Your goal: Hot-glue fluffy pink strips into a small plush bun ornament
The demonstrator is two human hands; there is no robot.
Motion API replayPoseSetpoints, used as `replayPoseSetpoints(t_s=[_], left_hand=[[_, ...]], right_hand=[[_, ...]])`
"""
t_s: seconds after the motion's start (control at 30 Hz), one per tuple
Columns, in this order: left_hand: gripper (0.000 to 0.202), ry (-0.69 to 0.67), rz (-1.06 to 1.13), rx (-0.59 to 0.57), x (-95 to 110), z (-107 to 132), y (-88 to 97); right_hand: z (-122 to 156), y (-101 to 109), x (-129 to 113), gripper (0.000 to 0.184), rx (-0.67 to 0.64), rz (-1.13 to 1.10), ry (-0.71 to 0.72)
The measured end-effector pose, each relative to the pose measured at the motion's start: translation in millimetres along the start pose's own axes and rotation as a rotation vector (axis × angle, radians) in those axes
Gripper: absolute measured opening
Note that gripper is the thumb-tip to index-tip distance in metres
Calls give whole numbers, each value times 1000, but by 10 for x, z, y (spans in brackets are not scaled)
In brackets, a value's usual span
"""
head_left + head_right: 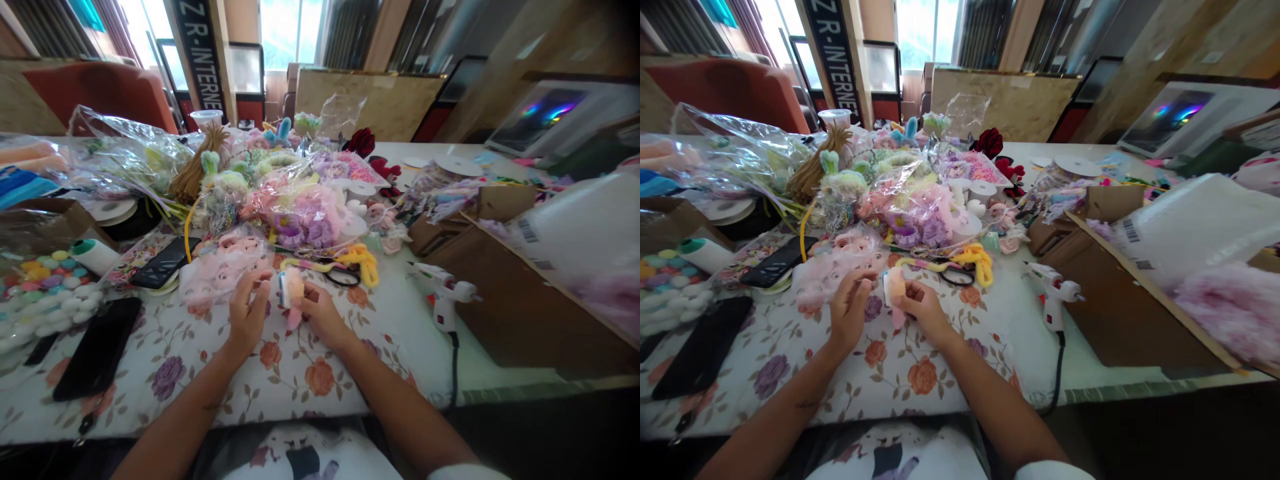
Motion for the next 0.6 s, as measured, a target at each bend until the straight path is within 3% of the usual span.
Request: replayPoseSetpoints(t_s=[0.1,0.2,0.4,0.6], left_hand=[[20,-205,-65,-31,193,50,-20],[26,-285,-117,-127,229,97,-112],[27,-225,-109,-194,121,86,-179],[25,-231,-115,-200,204,52,-207]], right_hand=[[13,-35,58,37,-20,-106,-88],[23,-55,47,34,-24,-107,-84],[21,-39,-16,34,21,-59,-33],[7,-21,-4,36,47,-20,-31]])
Point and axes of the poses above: each hand's wrist, its own z-axis away from the middle knuckle, its own y-axis out of the back of the hand, x = y × z, the point moved 8 cm from there along -z, towards the middle knuckle, and after that the axes turned 13 degrees about -z, right-handed, at the moved point
